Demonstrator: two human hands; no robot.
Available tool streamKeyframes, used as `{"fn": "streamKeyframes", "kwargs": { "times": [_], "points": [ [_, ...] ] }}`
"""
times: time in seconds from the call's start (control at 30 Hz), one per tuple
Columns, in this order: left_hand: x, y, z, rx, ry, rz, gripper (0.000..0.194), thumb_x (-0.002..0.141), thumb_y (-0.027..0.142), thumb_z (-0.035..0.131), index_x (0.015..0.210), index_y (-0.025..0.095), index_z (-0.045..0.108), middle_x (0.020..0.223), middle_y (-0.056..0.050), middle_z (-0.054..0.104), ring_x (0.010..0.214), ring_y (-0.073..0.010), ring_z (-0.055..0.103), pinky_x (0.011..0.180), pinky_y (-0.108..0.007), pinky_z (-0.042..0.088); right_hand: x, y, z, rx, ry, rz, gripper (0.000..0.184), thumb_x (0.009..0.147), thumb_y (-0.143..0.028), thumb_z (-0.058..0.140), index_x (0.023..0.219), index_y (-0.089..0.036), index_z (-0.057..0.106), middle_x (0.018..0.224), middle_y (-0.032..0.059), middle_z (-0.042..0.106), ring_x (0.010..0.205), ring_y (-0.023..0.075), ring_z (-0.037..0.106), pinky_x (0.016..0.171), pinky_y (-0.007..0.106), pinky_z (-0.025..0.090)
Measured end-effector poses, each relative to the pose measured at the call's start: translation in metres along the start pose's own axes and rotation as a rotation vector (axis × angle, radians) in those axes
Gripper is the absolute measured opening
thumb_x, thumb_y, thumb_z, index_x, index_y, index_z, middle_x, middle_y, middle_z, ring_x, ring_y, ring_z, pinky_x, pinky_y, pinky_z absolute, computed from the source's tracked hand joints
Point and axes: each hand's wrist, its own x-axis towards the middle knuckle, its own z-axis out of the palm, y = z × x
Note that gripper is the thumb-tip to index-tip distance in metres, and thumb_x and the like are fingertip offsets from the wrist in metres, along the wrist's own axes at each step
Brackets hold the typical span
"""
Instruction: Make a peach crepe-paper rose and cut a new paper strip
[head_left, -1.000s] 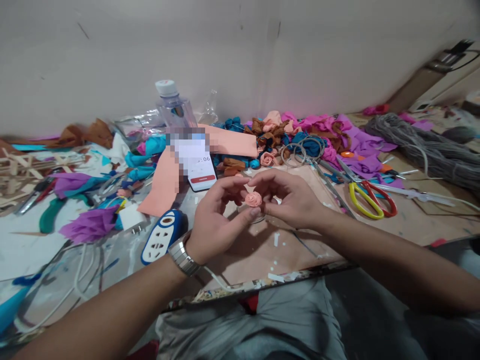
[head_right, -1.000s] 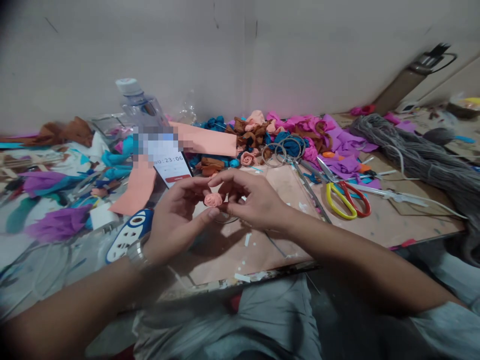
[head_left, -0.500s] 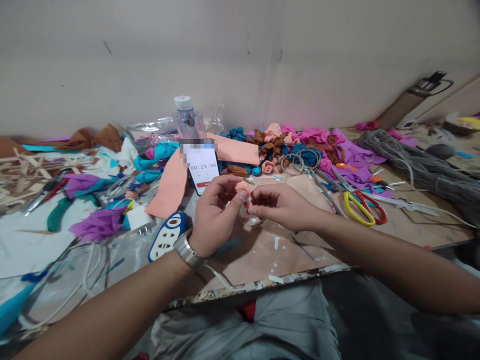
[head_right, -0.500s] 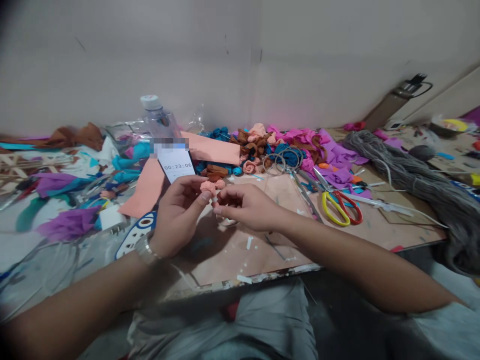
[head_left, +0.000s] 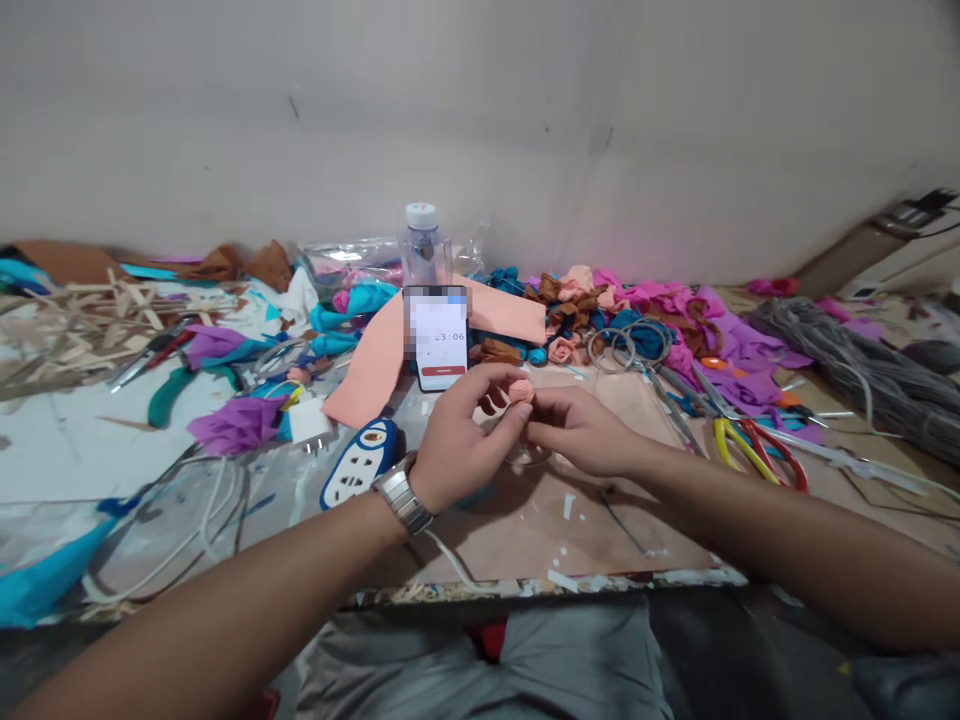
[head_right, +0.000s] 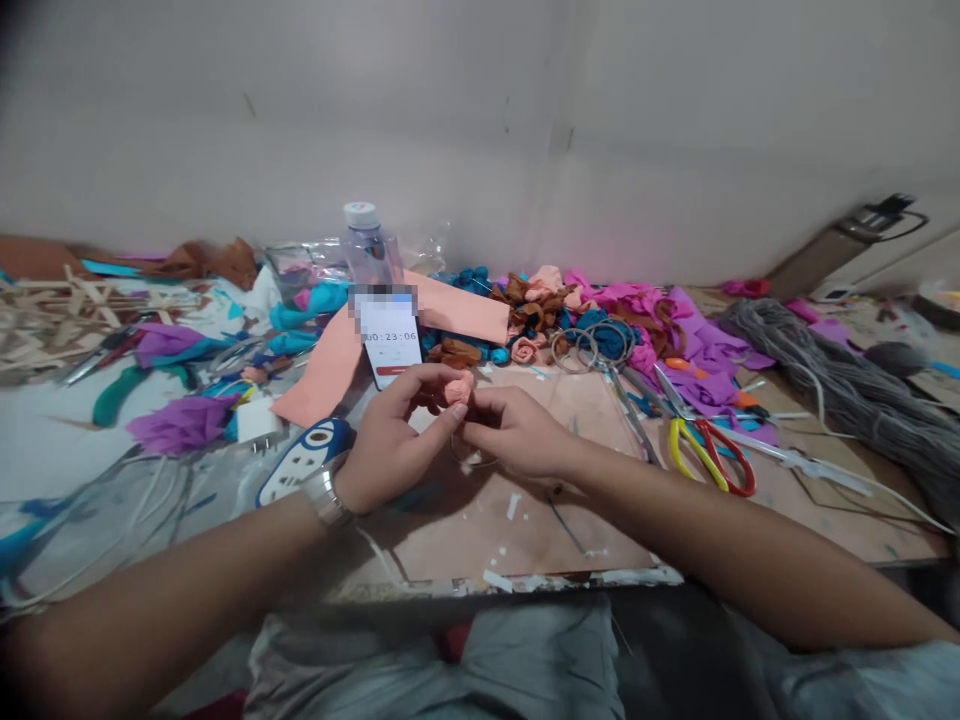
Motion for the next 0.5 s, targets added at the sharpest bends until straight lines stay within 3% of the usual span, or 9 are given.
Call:
{"fn": "streamKeyframes", "kwargs": {
  "times": [0.07, 0.23, 0.37, 0.5],
  "points": [
    [-0.001, -0.001, 0.001, -0.004, 0.009, -0.012, 0.027, 0.090, 0.026, 0.065, 0.116, 0.021, 0.062, 0.114, -0.008, 0.068, 0.095, -0.0193, 0.064, 0.086, -0.033, 0.051, 0.000, 0.006, 0.000, 0.027, 0.026, 0.012, 0.019, 0.087, -0.034, 0.069, 0.085, -0.016, 0.067, 0.077, -0.0004, 0.062, 0.071, 0.0140, 0.057, 0.065, 0.026, 0.049],
    [-0.001, -0.007, 0.004, -0.100, -0.008, -0.145, 0.055, 0.086, 0.024, 0.069, 0.137, 0.022, 0.047, 0.114, -0.009, 0.064, 0.095, -0.0186, 0.063, 0.080, -0.031, 0.052, -0.001, 0.021, -0.002, 0.131, 0.112, 0.071, 0.032, 0.086, -0.045, 0.073, 0.102, -0.018, 0.073, 0.080, 0.0020, 0.063, 0.070, 0.0152, 0.056, 0.059, 0.026, 0.050],
    [-0.001, -0.012, 0.009, -0.216, -0.051, -0.300, 0.050, 0.087, 0.029, 0.070, 0.131, 0.019, 0.050, 0.115, -0.010, 0.063, 0.102, -0.0197, 0.063, 0.085, -0.032, 0.054, -0.001, 0.031, -0.003, 0.177, 0.153, 0.074, 0.035, 0.089, -0.048, 0.069, 0.106, -0.017, 0.073, 0.080, 0.0013, 0.062, 0.064, 0.0115, 0.052, 0.056, 0.023, 0.046],
    [-0.002, -0.017, 0.012, -0.247, -0.039, -0.365, 0.044, 0.090, 0.027, 0.066, 0.130, 0.018, 0.051, 0.116, -0.010, 0.062, 0.106, -0.0191, 0.061, 0.088, -0.032, 0.053, -0.001, 0.036, -0.003, 0.208, 0.123, 0.123, 0.032, 0.090, -0.046, 0.069, 0.101, -0.016, 0.071, 0.072, -0.0008, 0.061, 0.062, 0.0097, 0.055, 0.056, 0.021, 0.045]
  ]
}}
